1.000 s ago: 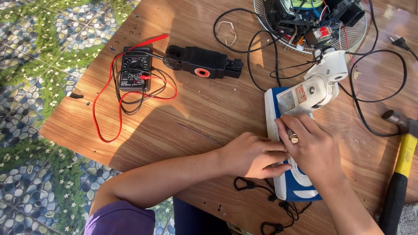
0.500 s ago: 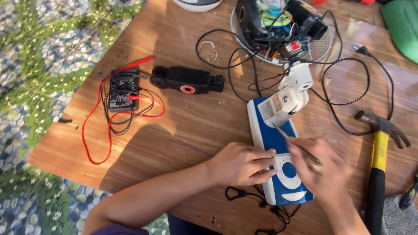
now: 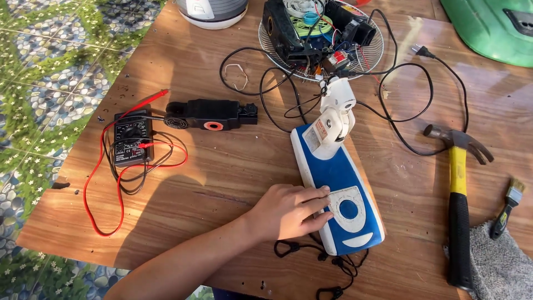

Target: The person uses a screwdriver to unscrew and remove a panel from a blue and white handheld appliance on a wooden table. They then use the screwdriver to probe and adjust internal components within the device's casing.

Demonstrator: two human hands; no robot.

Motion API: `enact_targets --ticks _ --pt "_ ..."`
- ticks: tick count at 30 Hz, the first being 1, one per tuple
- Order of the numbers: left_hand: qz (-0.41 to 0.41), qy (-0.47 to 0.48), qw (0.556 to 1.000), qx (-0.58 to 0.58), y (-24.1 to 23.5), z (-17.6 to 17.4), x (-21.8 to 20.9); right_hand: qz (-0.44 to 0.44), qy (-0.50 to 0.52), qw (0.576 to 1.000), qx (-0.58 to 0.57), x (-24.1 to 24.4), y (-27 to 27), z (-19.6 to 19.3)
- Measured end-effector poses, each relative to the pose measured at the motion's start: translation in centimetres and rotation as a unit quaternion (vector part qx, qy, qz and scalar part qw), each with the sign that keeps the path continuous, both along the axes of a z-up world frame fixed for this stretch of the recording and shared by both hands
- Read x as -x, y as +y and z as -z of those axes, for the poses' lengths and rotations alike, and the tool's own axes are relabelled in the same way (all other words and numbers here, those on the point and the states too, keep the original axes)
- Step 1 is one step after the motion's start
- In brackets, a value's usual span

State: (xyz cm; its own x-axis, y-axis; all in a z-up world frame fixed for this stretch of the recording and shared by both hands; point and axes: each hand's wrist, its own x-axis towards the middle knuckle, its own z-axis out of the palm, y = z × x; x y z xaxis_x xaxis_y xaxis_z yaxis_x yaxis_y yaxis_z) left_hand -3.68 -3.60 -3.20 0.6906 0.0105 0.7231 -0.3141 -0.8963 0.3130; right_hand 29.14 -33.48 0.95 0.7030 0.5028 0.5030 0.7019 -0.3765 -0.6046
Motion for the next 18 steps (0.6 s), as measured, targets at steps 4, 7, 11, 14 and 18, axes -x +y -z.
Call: enact_targets --ticks 4,7,11,14,18 --pt "-0.001 -0.011 1.000 -0.004 0.0 -0.1 0.0 -0.046 0.091 0.994 -0.024 9.0 8.2 -2.2" --pt "0.005 0.013 1.000 0.004 0.0 -0.3 0.3 -0.208 0.146 0.966 -0.040 12.9 14.4 -2.1" --pt "0.012 0.017 1.000 -0.001 0.3 -0.7 0.2 -0.271 0.219 0.937 -0.039 14.5 17.0 -1.1" --pt "0.013 0.011 1.000 0.013 0.2 -0.9 0.3 -0.226 0.153 0.961 -0.039 14.4 16.6 0.6" --pt "0.015 0.015 1.000 0.015 0.3 -1.1 0.2 -0.202 0.137 0.968 -0.051 12.9 15.6 1.7"
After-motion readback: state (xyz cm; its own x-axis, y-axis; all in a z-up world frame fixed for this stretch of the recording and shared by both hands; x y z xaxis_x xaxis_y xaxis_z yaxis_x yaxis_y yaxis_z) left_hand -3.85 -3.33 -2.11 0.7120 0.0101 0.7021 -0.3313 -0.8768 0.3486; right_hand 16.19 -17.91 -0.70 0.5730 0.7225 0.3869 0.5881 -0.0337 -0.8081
